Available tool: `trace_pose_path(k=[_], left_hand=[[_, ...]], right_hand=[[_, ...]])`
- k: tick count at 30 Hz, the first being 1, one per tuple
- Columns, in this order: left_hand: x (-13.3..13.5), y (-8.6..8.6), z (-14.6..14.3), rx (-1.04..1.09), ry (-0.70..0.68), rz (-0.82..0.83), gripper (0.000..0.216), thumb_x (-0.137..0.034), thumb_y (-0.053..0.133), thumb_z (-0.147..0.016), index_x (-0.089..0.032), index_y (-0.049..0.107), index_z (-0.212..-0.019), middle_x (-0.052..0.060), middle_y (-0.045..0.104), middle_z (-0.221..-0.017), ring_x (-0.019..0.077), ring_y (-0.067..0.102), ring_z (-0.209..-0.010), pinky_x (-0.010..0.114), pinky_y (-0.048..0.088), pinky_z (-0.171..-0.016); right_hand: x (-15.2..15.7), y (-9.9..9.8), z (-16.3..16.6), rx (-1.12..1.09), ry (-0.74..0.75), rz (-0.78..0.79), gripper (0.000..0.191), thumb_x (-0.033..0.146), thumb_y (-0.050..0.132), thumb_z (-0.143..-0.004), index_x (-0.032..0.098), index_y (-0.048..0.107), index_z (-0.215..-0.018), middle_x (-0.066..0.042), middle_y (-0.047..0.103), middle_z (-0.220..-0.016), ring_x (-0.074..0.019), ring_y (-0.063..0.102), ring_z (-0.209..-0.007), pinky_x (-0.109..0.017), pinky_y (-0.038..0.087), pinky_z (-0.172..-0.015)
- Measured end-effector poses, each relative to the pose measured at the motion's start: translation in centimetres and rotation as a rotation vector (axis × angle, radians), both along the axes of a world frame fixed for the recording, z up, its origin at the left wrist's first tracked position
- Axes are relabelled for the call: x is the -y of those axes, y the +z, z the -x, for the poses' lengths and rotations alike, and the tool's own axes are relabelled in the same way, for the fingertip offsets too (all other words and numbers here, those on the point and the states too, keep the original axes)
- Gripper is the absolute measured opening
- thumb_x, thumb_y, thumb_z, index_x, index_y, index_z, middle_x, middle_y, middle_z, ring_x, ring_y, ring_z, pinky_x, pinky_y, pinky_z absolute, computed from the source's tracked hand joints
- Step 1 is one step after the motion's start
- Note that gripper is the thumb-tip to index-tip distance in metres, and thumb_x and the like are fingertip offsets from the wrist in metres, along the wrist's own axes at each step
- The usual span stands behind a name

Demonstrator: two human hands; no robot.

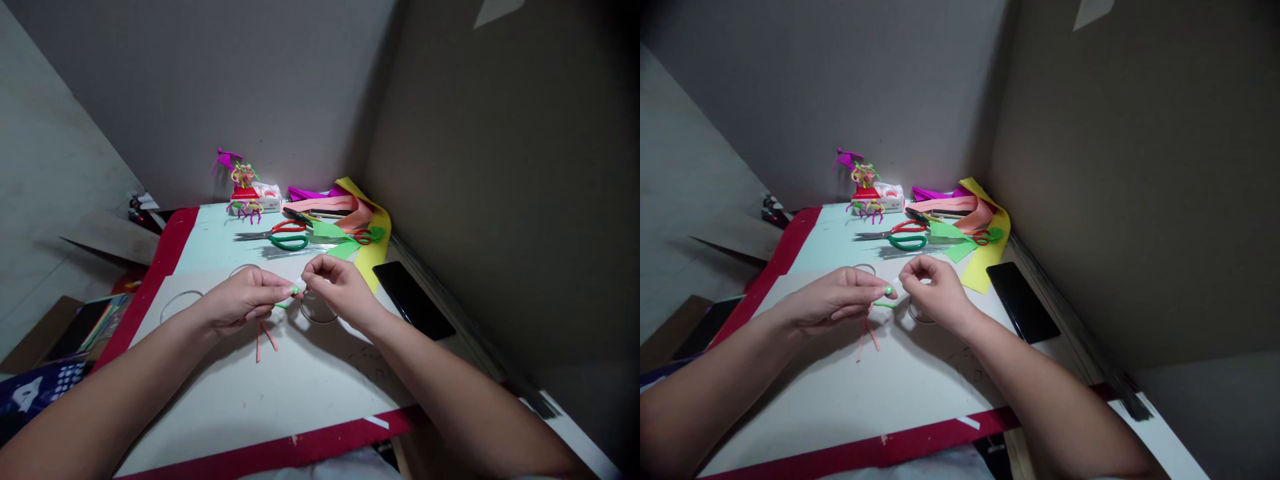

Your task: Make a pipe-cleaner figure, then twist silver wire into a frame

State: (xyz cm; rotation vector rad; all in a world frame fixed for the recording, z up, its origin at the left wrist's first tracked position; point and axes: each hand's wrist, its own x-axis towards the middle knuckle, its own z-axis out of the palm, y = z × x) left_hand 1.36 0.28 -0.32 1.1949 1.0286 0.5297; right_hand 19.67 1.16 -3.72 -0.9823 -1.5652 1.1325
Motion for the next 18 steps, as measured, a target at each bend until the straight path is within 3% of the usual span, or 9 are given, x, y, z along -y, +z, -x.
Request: trace_pose_path(k=[4,6,9,13,15,18], left_hand=[[0.0,0.2,0.2,0.022,-0.002,0.011,0.021,-0.032,0.067,-0.075,-0.014,0.073,-0.083,-0.01,0.032,-0.033,0.0029,0.015,-0.035,0.022,0.013,-0.041],[0.0,0.2,0.3,0.048,-0.009,0.021,0.02,-0.03,0.066,-0.076,-0.014,0.073,-0.085,-0.01,0.031,-0.034,0.0022,0.015,-0.035,0.021,0.012,-0.04],[0.0,0.2,0.5,0.086,-0.009,0.039,0.016,-0.026,0.065,-0.077,-0.014,0.073,-0.085,-0.01,0.031,-0.035,0.001,0.015,-0.034,0.019,0.013,-0.04],[0.0,0.0,0.5,0.15,-0.018,0.065,0.012,-0.025,0.064,-0.079,-0.015,0.07,-0.077,-0.011,0.03,-0.034,0.0009,0.015,-0.033,0.018,0.015,-0.038],[-0.1,-0.3,0.5,0.171,-0.012,0.061,0.015,-0.025,0.064,-0.08,-0.015,0.067,-0.068,-0.011,0.03,-0.033,0.0012,0.016,-0.032,0.017,0.015,-0.038],[-0.3,-0.8,0.4,0.19,0.008,0.056,0.014,-0.023,0.064,-0.079,-0.014,0.064,-0.067,-0.011,0.031,-0.033,0.0013,0.017,-0.033,0.016,0.017,-0.038]], right_hand=[[-0.4,0.1,-0.8,0.147,0.094,-0.02,0.006,0.016,0.063,-0.072,0.016,0.068,-0.072,-0.001,0.068,-0.073,-0.0134,0.06,-0.07,-0.026,0.046,-0.068],[-0.3,0.3,-1.0,0.2,0.135,0.019,0.008,0.017,0.063,-0.073,0.016,0.071,-0.074,-0.002,0.068,-0.069,-0.0138,0.06,-0.065,-0.026,0.047,-0.063],[-0.1,0.6,-1.0,0.147,0.073,0.02,0.013,0.023,0.062,-0.077,0.015,0.071,-0.074,-0.001,0.066,-0.062,-0.0118,0.058,-0.054,-0.025,0.046,-0.056],[0.4,0.8,-0.6,-0.015,0.14,-0.115,0.017,0.025,0.066,-0.077,0.019,0.07,-0.092,-0.005,0.069,-0.089,-0.0153,0.064,-0.078,-0.029,0.051,-0.073],[0.6,0.8,-0.3,-0.009,0.161,-0.213,0.017,0.022,0.068,-0.076,0.019,0.071,-0.093,-0.005,0.069,-0.09,-0.0163,0.063,-0.084,-0.031,0.051,-0.077],[0.7,0.4,-0.1,0.017,0.07,-0.382,0.013,0.017,0.066,-0.077,0.02,0.072,-0.088,-0.005,0.066,-0.086,-0.0155,0.061,-0.082,-0.031,0.051,-0.076]])
